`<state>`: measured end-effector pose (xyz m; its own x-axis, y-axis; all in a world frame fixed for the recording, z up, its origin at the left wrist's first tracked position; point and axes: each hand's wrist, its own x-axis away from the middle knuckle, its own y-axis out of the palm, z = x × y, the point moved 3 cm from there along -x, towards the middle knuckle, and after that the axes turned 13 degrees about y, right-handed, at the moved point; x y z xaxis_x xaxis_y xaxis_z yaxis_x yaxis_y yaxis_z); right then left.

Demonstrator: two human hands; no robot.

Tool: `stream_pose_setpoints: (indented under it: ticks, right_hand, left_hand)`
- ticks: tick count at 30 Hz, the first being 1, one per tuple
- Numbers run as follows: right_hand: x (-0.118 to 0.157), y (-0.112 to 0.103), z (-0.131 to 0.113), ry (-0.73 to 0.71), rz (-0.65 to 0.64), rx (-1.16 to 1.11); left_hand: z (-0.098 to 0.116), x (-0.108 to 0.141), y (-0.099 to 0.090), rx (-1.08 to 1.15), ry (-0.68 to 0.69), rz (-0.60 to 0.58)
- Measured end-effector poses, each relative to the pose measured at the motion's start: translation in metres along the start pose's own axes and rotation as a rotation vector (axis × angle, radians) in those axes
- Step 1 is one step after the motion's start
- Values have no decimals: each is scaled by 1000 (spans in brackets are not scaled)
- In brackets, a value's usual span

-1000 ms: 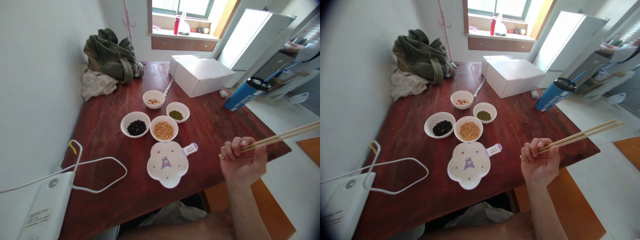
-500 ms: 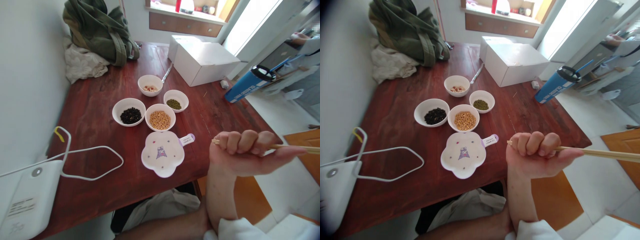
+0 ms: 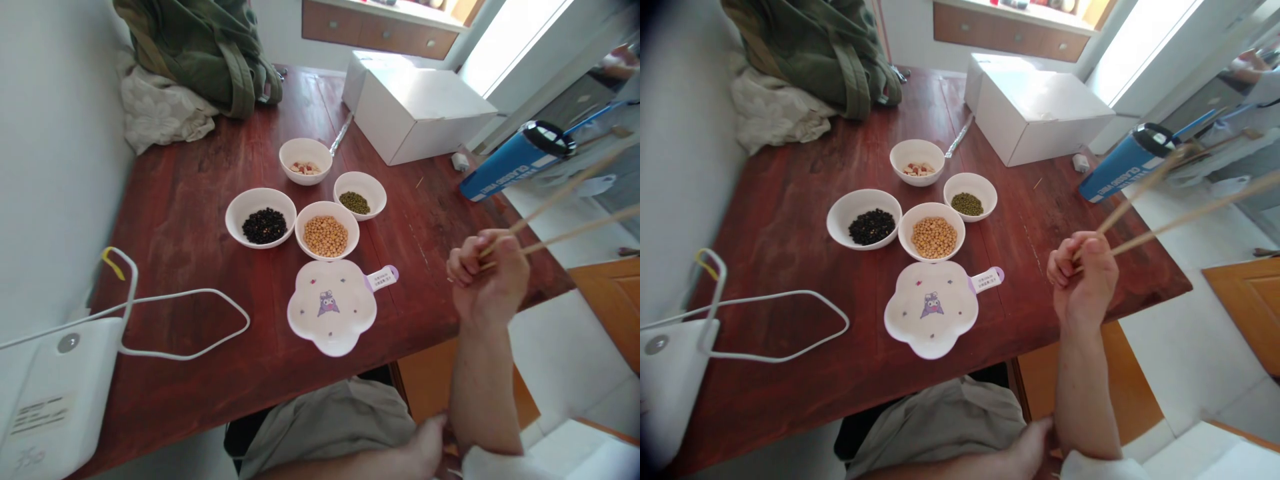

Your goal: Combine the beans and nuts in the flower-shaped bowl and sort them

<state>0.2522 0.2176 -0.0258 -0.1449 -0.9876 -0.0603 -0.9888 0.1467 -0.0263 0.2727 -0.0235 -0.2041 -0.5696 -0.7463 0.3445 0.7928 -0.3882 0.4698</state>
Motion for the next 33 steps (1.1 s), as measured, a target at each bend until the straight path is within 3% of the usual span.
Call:
stream_pose_setpoints:
  ticks: [2,4,6,8,11,13,15,17,19,21,24,29,33]
  right_hand:
    - [-25,-21,23,-22,6,443]
    - [-47,-40,48,-51,-45,845]
    - [-61,-53,67,-86,-104,1086]
    - [-68,-58,76,-175,-107,1185]
    - [-73,-50,79,-321,-64,1241]
    - [-75,-40,79,-367,-80,1262]
    - [-80,-32,81,-388,-129,1256]
    - [-86,-25,85,-408,-176,1255]
    - [-93,-20,90,-417,-212,1276]
    - [-101,-17,95,-396,-253,1307]
    - [-113,-11,100,-317,-340,1344]
    - [-127,5,104,-182,-429,1408]
    - [-134,15,98,-242,-435,1466]
  left_hand:
    - [16,23,-13,145,-24,-42]
    - [53,55,-38,333,93,-99]
    - [103,93,-75,317,275,-63]
    - [153,131,-111,90,474,-2]
    - [210,174,-154,-312,857,316]
    - [232,188,-169,-612,1093,526]
    - [242,187,-175,-993,1164,649]
    - [245,175,-181,-1318,1030,663]
    - [245,161,-189,-1507,844,600]
    - [245,152,-196,-1582,724,526]
    - [247,146,-204,-1612,676,405]
    - [256,149,-214,-1639,698,304]
    - [261,149,-226,-1613,834,325]
